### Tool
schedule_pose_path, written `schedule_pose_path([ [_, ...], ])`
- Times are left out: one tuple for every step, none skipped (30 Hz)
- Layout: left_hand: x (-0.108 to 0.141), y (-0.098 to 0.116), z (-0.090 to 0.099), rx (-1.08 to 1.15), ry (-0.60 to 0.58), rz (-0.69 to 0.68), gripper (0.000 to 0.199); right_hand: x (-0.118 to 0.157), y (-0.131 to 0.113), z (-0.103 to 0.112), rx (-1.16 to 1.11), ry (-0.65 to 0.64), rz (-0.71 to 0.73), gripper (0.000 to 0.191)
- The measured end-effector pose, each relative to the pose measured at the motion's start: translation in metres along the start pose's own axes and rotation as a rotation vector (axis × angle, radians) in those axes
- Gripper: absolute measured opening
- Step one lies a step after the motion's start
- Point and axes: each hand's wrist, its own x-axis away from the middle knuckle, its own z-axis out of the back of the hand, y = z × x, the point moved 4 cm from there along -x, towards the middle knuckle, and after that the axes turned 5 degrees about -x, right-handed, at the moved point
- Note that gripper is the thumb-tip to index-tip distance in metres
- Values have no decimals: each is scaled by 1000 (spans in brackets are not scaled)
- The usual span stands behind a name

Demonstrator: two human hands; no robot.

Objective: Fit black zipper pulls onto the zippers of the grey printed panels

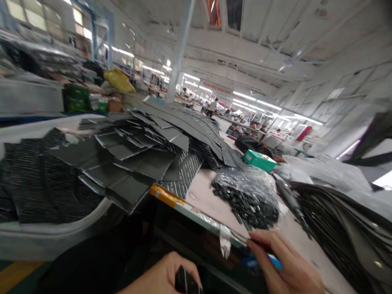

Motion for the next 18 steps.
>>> schedule_pose_path([
  [-1, -3, -2, 12, -1, 11, 20, 4, -8, 2, -46, 4, -59, 6],
  [-1, -5, -3, 20, -9, 18, 22, 7, -16, 3, -91, 12, -101, 5],
  [-1, -6, -4, 25, -25, 23, 23, 11, -22, 2, -132, 15, -125, 7],
  [-1, -7, -5, 23, -50, 26, 23, 15, -28, 0, -170, 14, -131, 11],
  [-1, -8, -5, 18, -75, 27, 24, 19, -32, -2, -204, 10, -123, 14],
  [0, -9, -5, 14, -91, 25, 24, 22, -36, -5, -235, 1, -110, 17],
  [0, -9, -5, 15, -101, 25, 23, 26, -38, -8, -267, -10, -98, 19],
  [0, -10, -4, 16, -100, 22, 23, 28, -40, -12, -297, -18, -91, 21],
  [-1, -10, -4, 20, -100, 20, 22, 30, -41, -15, -328, -21, -90, 22],
  [-1, -11, -4, 27, -102, 18, 21, 31, -42, -18, -356, -21, -96, 22],
  [-1, -12, -4, 35, -107, 17, 21, 32, -43, -21, -383, -12, -105, 23],
  [-2, -12, -4, 44, -113, 14, 20, 31, -43, -24, -408, 1, -113, 23],
  [-2, -13, -4, 52, -118, 12, 20, 30, -44, -27, -426, 19, -120, 22],
  [-3, -13, -4, 60, -120, 8, 20, 29, -44, -29, -437, 38, -124, 22],
  [-3, -13, -4, 63, -122, 8, 20, 27, -45, -31, -441, 53, -124, 21],
  [-3, -13, -4, 61, -120, 11, 20, 25, -46, -33, -439, 64, -119, 20],
  [-3, -12, -3, 59, -116, 18, 20, 23, -47, -34, -434, 71, -113, 20],
  [-3, -12, -3, 56, -114, 26, 21, 21, -48, -35, -428, 73, -105, 20],
])
